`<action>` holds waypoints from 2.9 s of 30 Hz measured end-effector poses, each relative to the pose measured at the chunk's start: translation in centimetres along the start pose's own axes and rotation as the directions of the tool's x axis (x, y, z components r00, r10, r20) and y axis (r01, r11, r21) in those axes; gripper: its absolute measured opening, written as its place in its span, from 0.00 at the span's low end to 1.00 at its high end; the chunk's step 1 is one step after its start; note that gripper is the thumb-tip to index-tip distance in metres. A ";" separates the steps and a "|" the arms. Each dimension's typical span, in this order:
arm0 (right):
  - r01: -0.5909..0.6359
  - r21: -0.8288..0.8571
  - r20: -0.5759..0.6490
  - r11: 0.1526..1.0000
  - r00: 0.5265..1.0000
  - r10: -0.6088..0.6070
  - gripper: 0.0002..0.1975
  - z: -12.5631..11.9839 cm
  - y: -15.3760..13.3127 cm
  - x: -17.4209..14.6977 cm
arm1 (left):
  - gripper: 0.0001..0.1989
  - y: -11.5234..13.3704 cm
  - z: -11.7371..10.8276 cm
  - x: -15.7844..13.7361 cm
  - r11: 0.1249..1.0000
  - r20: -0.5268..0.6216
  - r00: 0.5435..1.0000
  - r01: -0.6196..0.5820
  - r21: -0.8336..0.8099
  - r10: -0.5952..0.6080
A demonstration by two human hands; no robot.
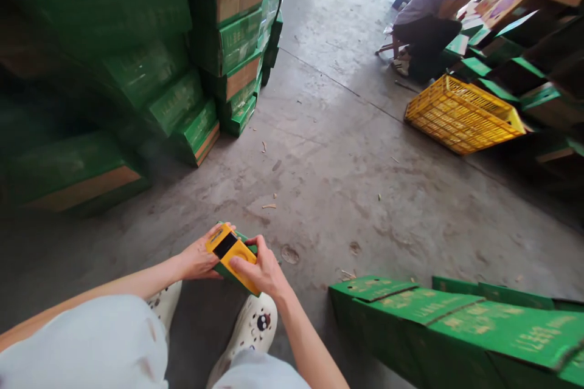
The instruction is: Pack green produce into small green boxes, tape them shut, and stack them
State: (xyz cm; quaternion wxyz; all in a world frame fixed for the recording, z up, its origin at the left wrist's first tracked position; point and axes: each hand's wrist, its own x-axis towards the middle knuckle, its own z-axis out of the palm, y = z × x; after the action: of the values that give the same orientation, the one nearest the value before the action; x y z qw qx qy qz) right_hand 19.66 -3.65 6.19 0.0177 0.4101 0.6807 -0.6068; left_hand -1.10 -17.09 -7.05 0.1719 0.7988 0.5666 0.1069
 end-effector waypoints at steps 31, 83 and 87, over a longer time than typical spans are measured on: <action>-0.059 -0.150 0.237 0.987 0.967 0.094 0.31 -0.7 -2.2 1.7 | 0.24 -0.7 -7.7 0.8 -0.234 0.359 0.708 0.271 -0.934 -0.609; -0.219 -0.583 0.020 0.783 0.959 0.284 0.29 0.0 -3.5 0.4 | 0.60 -2.1 -0.9 -3.5 0.791 0.070 0.950 0.293 -0.537 -0.304; -0.239 -0.563 0.008 0.791 0.956 0.294 0.27 0.3 -3.8 0.5 | 0.70 -2.6 -2.8 -0.3 0.968 0.109 0.985 0.154 -0.198 -0.134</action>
State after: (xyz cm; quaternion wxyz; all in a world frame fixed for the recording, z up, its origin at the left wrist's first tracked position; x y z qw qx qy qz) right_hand 16.99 -3.41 8.94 0.2539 0.4495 0.7610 -0.3929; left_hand -4.47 -16.15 -5.52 0.2876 0.7376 0.6001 0.1141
